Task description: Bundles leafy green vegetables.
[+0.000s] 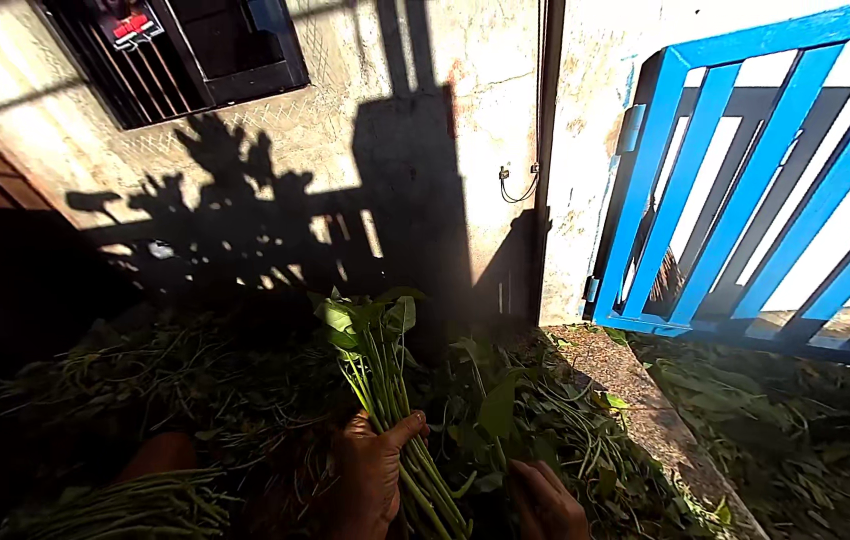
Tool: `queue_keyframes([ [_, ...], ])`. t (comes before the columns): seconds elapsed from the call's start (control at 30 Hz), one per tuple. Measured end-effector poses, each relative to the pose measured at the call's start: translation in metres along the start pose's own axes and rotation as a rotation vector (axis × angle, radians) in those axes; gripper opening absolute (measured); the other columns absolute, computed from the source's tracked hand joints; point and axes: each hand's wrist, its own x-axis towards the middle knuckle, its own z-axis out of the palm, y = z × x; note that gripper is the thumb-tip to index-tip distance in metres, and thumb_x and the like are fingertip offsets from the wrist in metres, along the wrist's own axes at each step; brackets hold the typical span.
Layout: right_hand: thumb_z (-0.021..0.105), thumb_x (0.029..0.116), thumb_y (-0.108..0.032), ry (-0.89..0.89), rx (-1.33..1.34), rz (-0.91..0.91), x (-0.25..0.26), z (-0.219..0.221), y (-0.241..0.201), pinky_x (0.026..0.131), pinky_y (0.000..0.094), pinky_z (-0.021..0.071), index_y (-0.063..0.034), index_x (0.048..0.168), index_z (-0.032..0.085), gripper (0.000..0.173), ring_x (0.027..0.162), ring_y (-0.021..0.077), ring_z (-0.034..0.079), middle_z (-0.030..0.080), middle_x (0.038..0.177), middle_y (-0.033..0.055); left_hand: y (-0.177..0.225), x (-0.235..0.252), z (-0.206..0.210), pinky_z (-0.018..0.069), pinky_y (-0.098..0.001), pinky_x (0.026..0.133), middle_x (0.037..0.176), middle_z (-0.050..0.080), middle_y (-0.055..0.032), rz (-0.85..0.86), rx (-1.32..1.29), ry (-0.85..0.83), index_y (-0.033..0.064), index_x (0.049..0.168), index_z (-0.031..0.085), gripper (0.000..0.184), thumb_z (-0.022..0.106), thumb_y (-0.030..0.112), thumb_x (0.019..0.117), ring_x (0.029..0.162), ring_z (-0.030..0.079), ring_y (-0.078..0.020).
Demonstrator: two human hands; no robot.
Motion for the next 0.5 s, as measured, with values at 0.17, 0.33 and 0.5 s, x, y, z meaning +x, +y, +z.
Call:
queue_keyframes([
  [0.17,0.045,0.1047,-0.035,-0.55,-0.051,0.406,0.009,-0.011,0.001,0.088,0.0623,0.0523,0.002,0.11,0.069,0.044,0.097,0.0401,0.07,0.071,0.096,0.0227,0.003,0.004,-0.004,0.0642,-0.0442,0.059,0.08,0.071,-0.0265,0.033,-0.008,0.01,-0.0133,0.108,0.06,0.036,0.077,-0.017,0.0768,0.064,0.072,-0.0347],
  [0.33,0.046,0.109,-0.019,0.184,0.218,-0.029,-0.01,-0.039,-0.054,0.068,0.033,0.056,0.0068,0.113,0.068,0.034,0.074,0.0168,0.064,0.066,0.086,0.0134,0.006,0.007,-0.01,0.0644,-0.0445,0.059,0.08,0.071,-0.0255,0.042,-0.001,0.031,-0.0122,0.11,0.06,0.034,0.075,-0.015,0.0797,0.065,0.072,-0.0349],
  [0.5,0.056,0.106,-0.026,0.022,0.008,-0.045,-0.006,-0.018,-0.022,0.073,0.0441,0.0607,-0.0004,0.11,0.073,0.031,0.08,0.0252,0.072,0.073,0.091,0.014,0.002,0.003,-0.006,0.0642,-0.0453,0.059,0.081,0.071,-0.0264,0.023,-0.015,0.016,-0.0129,0.109,0.059,0.035,0.076,-0.016,0.0779,0.065,0.072,-0.0358],
])
